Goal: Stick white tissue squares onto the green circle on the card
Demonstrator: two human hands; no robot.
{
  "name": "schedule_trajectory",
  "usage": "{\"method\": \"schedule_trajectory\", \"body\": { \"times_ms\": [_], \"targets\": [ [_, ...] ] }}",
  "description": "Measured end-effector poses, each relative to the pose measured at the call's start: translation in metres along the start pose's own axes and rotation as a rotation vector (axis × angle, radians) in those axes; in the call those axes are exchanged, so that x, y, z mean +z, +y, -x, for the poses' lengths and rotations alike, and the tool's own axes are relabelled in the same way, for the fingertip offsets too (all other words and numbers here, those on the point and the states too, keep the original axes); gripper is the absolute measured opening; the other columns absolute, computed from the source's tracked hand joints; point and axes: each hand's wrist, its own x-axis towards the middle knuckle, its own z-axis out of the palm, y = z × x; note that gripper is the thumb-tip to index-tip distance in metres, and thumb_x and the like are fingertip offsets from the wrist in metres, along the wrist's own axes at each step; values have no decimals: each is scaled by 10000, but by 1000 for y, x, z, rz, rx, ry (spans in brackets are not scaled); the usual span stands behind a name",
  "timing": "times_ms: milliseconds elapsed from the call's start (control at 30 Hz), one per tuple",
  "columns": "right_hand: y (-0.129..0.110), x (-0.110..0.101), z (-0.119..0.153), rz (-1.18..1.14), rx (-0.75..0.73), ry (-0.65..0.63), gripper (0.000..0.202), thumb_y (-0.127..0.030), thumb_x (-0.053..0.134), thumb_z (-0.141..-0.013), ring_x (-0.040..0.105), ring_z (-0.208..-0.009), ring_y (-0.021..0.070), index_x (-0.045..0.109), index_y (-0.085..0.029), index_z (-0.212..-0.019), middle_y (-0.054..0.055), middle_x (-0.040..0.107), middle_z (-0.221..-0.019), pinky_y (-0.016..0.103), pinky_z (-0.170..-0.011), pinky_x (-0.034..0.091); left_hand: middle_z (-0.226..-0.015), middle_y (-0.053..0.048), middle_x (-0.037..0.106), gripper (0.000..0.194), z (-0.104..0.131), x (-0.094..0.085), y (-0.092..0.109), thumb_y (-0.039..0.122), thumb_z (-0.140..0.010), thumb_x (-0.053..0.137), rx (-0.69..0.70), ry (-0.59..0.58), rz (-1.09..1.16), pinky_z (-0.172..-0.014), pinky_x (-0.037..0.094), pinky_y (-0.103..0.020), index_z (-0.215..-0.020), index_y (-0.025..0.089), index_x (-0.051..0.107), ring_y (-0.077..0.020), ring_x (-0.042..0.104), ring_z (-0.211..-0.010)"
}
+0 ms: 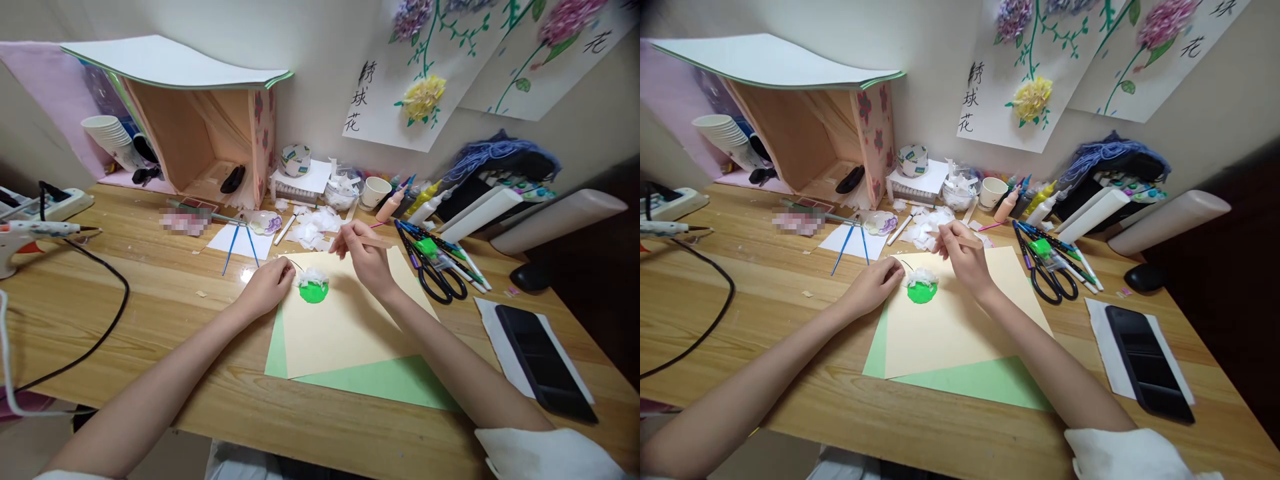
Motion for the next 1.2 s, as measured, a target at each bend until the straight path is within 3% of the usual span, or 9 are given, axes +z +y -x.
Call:
{"method": "schedule_trajectory", "body": {
  "times_ms": [133, 267, 467, 567, 667, 833, 1000, 1200],
  "targets": [
    [28, -5, -4, 341, -165, -71, 147, -338, 528, -869, 574, -728, 166, 517, -196, -832, 37, 621, -807, 276, -652, 426, -826, -41, 619, 225, 0, 0, 0, 340, -899, 338, -38, 27, 28, -674, 392, -302, -842, 204, 508, -193, 567, -778],
    [54, 9, -7, 536, -240, -97, 132, -242, 603, -794, 567, -755, 212, 485, -192, -823, 73, 618, -830, 307, -661, 420, -810, -37, 611, 226, 0, 0, -1, 330, -901, 334, -36, 31, 22, -671, 393, -301, -845, 203, 512, -188, 562, -768],
    [63, 21, -15, 692, -259, -47, 109, -75, 491, -781, 553, -786, 238, 501, -179, -810, 89, 598, -792, 318, -675, 416, -808, -33, 612, 216, 0, -1, 0, 315, -901, 339, -38, 28, 24, -664, 389, -293, -851, 202, 516, -182, 561, -761],
    [57, 15, -14, 553, -224, 26, 102, -89, 496, -783, 561, -752, 205, 498, -192, -787, 60, 596, -782, 304, -676, 424, -800, -29, 612, 208, -1, -1, -1, 313, -900, 353, -38, 27, 33, -657, 383, -287, -846, 200, 519, -177, 559, -752],
    [44, 7, -6, 265, -114, 79, 76, -185, 570, -791, 587, -730, 173, 496, -197, -777, 27, 606, -772, 286, -679, 444, -793, -21, 609, 199, 0, 0, -1, 324, -895, 384, -38, 66, 80, -653, 387, -275, -849, 197, 530, -163, 551, -733],
    [28, 0, 25, -81, 40, -9, 169, -269, 649, -773, 619, -762, 161, 497, -196, -766, 19, 625, -780, 274, -691, 464, -750, -9, 563, 244, 5, 2, 9, 413, -859, 489, 20, 177, 180, -620, 383, -249, -891, 184, 571, -129, 502, -663],
    [32, 3, 51, -211, 111, -106, 219, -319, 679, -759, 625, -755, 159, 498, -197, -769, 33, 645, -811, 287, -700, 487, -785, -22, 570, 252, 9, 9, 21, 417, -825, 563, 131, 110, 214, -643, 383, -248, -906, 181, 605, -136, 507, -723],
    [34, 7, 57, -165, 128, -134, 256, -364, 703, -733, 601, -722, 157, 513, -201, -787, 33, 625, -828, 278, -659, 481, -748, -12, 574, 135, 7, 14, 21, 279, -852, 525, 125, 87, 187, -653, 371, -246, -812, 172, 596, -128, 502, -714]
  ]
}}
